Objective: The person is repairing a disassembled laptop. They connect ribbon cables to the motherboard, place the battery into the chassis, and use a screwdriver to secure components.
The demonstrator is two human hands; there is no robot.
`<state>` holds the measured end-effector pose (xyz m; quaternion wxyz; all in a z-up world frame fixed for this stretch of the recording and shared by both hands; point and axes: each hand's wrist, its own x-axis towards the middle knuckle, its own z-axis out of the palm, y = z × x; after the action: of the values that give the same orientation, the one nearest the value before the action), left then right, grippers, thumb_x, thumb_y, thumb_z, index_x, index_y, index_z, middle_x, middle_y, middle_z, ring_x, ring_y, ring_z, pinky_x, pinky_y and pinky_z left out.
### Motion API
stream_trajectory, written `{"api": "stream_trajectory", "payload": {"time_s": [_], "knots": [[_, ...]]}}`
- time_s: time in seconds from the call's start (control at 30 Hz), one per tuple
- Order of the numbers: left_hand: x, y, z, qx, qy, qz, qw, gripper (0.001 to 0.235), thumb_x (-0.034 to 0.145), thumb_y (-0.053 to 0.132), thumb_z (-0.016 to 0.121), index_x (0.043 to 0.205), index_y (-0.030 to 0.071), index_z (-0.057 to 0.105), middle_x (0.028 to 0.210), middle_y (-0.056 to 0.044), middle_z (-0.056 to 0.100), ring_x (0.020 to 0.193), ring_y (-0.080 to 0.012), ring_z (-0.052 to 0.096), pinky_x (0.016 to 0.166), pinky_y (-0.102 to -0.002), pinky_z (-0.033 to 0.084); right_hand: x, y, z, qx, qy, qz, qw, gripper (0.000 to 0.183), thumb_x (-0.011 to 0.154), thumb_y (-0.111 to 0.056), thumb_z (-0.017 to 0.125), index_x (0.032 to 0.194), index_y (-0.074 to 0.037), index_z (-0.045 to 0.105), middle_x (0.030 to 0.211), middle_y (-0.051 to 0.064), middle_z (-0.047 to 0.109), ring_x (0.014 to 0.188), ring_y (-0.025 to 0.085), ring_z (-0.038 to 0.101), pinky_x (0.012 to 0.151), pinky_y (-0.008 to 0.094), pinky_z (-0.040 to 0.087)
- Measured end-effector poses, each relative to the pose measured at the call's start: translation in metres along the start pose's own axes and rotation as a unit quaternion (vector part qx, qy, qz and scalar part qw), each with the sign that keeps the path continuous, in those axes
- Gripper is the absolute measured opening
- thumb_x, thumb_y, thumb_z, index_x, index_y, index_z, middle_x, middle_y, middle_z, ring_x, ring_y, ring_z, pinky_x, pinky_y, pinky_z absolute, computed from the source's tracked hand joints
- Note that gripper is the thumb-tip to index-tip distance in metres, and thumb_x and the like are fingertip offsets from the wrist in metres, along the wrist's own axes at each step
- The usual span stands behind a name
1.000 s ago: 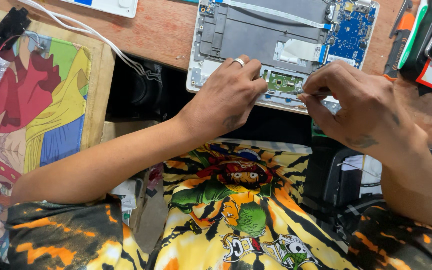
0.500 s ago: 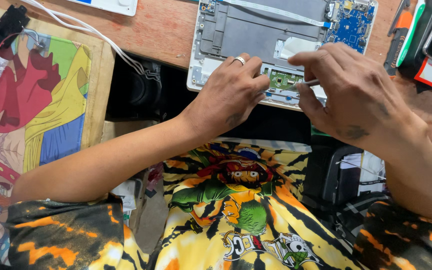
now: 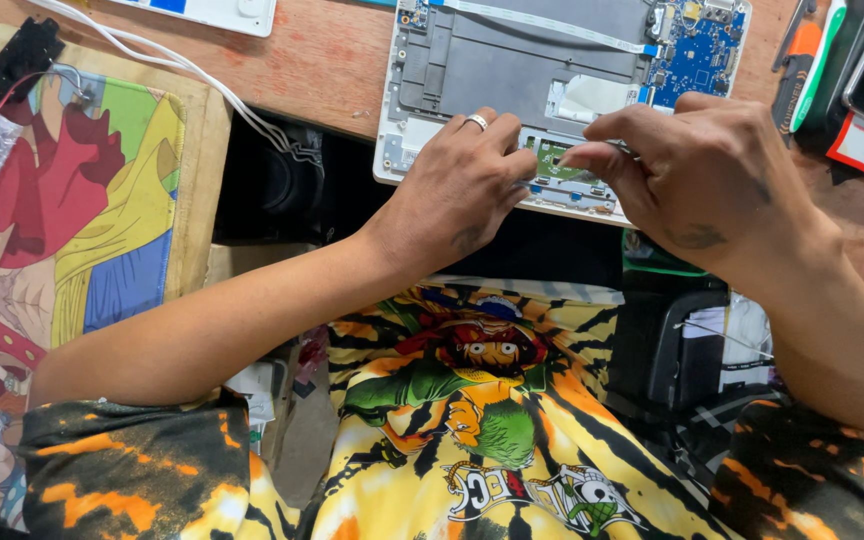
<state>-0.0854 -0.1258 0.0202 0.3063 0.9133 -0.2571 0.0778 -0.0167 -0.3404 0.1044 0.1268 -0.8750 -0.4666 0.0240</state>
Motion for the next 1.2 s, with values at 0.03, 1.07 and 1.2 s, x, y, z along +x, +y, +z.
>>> {"api": "stream_trajectory", "payload": {"time_s": [0.03,1.07,1.2], "knots": [[0.000,0.000,-0.001,-0.002,-0.003,0.001,1.000,0.010,0.092,0.009,0.071,0.095,0.003,0.064,0.098,-0.012,0.056,0.095,-0.0286,0.057,0.087,-0.042,0.047,-0.001,0.000,-0.002,0.009,0.004,0.001,1.000,0.020,0.094,-0.020,0.076,0.100,-0.001,0.071,0.062,0.012,0.064,0.062,0.031,0.067,0.064,0.043,0.053],[0.000,-0.001,-0.003,0.001,-0.020,0.000,1.000,0.009,0.092,0.008,0.071,0.096,0.003,0.065,0.099,-0.012,0.055,0.095,-0.0283,0.057,0.088,-0.042,0.047,-0.010,-0.003,-0.004,0.097,0.004,-0.033,0.995,0.020,0.096,-0.011,0.075,0.105,-0.001,0.060,0.088,0.017,0.065,0.080,0.037,0.066,0.069,0.044,0.051],[-0.001,-0.001,-0.003,-0.005,-0.018,0.004,1.000,0.009,0.091,0.007,0.070,0.096,0.003,0.065,0.099,-0.012,0.055,0.095,-0.0289,0.056,0.088,-0.042,0.047,-0.011,-0.003,-0.003,0.097,0.010,-0.033,0.995,0.024,0.092,-0.012,0.075,0.105,0.001,0.060,0.086,0.018,0.065,0.077,0.037,0.066,0.065,0.045,0.051]]}}
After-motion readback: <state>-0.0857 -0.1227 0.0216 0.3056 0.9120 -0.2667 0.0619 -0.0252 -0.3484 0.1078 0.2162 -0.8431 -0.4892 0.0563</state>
